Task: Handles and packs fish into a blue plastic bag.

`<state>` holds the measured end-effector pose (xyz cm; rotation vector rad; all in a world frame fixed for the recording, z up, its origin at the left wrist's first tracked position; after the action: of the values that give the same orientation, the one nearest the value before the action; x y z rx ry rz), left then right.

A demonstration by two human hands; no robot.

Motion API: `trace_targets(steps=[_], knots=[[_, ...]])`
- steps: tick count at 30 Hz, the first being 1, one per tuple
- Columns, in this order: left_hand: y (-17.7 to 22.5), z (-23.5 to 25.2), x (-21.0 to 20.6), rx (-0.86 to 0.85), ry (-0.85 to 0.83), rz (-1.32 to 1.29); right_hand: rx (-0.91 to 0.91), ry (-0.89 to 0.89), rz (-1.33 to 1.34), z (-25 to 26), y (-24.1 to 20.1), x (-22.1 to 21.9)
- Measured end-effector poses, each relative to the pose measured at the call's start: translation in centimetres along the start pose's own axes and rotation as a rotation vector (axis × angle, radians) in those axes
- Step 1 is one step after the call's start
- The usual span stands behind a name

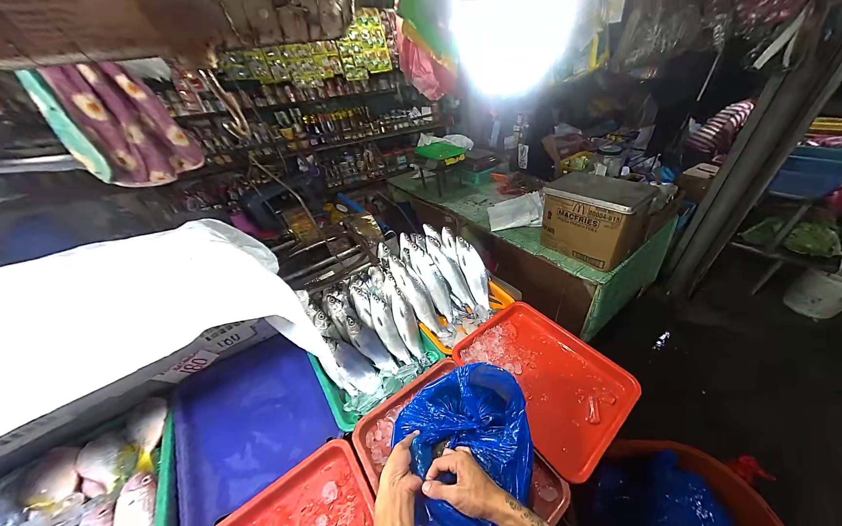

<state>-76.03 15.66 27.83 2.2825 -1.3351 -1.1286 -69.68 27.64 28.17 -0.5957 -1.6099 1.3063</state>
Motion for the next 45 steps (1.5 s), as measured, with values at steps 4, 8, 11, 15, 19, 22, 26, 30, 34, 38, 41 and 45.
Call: trace_targets(steps=[4,8,11,15,19,22,26,30,34,38,41,45], knots=[[-0.1,0.2,-0.3,-0.039,0.015,0.021,0.037,0.033,-0.030,-0.6,0.3,-0.1],[-0.3,-1.2,-1.5,-0.140,0.057,0.245,-0.008,0.004,-0.082,-1.7,-0.3,0.8],[-0.4,-1.1,-1.4,-0.097,0.125,0.379,-0.046,-0.020,-0.102,-2.2,-0.5,1.5],[-1.3,-1.0,-1.6,-0.023,0.127,0.170,-0.051,0.008,-0.072,-3.6,1.2,1.1],[-1.4,0.0,-1.3,0.022,0.110,0.064,-0.015,0.024,-0.047,-4.0,1.7,1.1],[-1.0,0.4,-1.6,-0.004,0.060,0.010,0.035,0.034,-0.054,-3.2,1.4,1.5],[-1.3,0.7,-0.7,0.022,0.050,0.005,0.042,0.046,0.058,-2.8,1.0,1.0],[-1.5,0.4,-0.1,0.065,0.026,0.051,-0.038,0.004,0.019,-2.8,0.9,0.9],[-1.5,0.2,-0.1,0.064,-0.008,0.022,-0.067,-0.074,-0.072,-2.3,0.4,0.5],[-1.2,1.1,-0.2,0.059,0.006,-0.033,-0.099,-0.067,-0.053,-2.4,0.3,0.0],[-1.2,0.9,-0.6,0.069,0.041,-0.035,-0.155,0.018,-0.066,-3.3,0.0,-0.2],[-1.5,0.7,-1.1,0.072,0.080,-0.012,-0.170,0.074,-0.137,-5.0,-0.1,0.0]])
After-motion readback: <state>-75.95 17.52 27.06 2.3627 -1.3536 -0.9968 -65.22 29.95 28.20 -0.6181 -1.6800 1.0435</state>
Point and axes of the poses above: each hand's wrist, its own z-axis towards the middle knuckle, its own x-axis out of the back of the hand, y = z × x, the point moved 3 cm from there along z, towards the middle knuckle, and after that the axes turned 12 degrees about -y, right-handed, at the moved point
